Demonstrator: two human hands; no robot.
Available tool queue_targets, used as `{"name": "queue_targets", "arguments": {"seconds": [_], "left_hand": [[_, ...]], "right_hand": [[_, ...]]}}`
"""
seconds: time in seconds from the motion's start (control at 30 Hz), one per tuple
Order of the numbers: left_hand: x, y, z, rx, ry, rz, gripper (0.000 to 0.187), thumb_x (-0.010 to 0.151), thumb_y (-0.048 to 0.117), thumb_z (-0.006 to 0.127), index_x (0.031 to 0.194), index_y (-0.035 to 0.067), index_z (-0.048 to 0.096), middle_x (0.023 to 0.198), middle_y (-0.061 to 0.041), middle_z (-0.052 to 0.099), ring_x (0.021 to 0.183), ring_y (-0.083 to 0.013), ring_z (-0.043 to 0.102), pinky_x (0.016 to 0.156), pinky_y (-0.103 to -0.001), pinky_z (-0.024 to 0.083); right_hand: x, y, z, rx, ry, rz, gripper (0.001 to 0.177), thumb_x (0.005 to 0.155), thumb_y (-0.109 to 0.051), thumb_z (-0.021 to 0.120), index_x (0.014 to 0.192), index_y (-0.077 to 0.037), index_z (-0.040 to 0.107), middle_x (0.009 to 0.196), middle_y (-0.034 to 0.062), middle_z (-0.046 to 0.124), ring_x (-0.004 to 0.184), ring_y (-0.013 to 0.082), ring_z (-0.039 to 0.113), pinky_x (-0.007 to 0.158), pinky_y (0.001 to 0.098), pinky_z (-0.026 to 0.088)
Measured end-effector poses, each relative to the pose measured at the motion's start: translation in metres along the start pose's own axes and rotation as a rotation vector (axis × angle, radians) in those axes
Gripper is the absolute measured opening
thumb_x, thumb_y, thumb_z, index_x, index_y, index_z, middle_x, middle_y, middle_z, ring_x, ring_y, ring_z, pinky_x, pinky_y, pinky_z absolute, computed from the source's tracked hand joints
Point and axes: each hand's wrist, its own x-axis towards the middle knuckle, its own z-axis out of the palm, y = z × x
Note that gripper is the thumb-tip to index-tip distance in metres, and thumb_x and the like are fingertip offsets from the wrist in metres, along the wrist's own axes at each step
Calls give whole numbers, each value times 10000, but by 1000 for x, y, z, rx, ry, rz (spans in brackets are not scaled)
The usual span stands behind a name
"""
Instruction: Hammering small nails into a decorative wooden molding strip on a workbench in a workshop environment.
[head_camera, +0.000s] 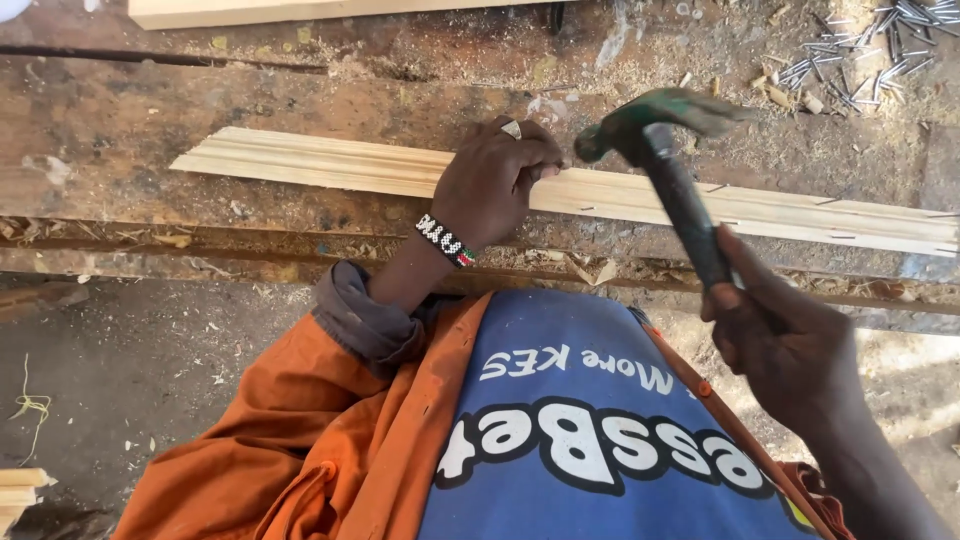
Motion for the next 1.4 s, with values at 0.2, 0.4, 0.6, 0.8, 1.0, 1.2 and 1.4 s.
{"name": "queue_targets", "arguments": {"seconds": [0.2,0.4,0.6,0.8,1.0,1.2,1.4], "left_hand": [[-1,4,-6,-408,512,-126,552,733,-310,263,1041,60,533,1213,-147,569,1198,-318,656,1040,-383,642],[-1,8,-8,-464,664,-66,411,829,-225,364,1052,90,506,1123,-83,590,1068,-231,616,927,-329,602],[-11,-4,-21,-859,944,-201,193,930,-67,577,1073,62,591,1029,-128,683,928,-233,691,830,-350,640],[21,19,-70,-310,213,-214,250,1033,311,562,1131,102,659,1102,-63,708,917,-166,686,756,-278,587],[93,67,-50,25,-128,283,189,1042,124,564,932,40,693,625,-63,626,487,-196,534,456,-349,390],[197,59,78,61,-332,184,330,918,-11,511,620,130,526,810,-26,802,493,-10,655,346,-164,376],[256,19,197,392,-117,398,246,897,280,787,907,87,635,667,-49,643,407,-201,552,326,-366,409]], "right_hand": [[-12,-4,-13,193,91,-317,550,1097,-41,486,1634,-40,371,935,279,551,571,218,446,534,274,393],[11,1,-7,-151,-81,57,532,1002,-87,591,1533,-72,566,794,30,515,587,165,377,500,347,372],[-6,19,7,167,107,-94,569,1022,-136,565,1539,90,491,771,191,585,476,194,457,456,295,415],[-22,54,33,184,154,91,442,885,-394,663,1039,20,658,616,75,612,428,143,524,311,302,407],[-38,73,26,310,167,63,427,934,-396,637,1048,14,661,685,9,486,596,99,423,512,259,311],[-47,72,24,307,219,-63,478,978,-413,560,1121,33,661,683,26,604,578,112,528,529,254,415],[-54,88,23,352,300,-44,471,978,-399,558,1155,26,663,685,31,637,552,114,550,508,270,448]]}}
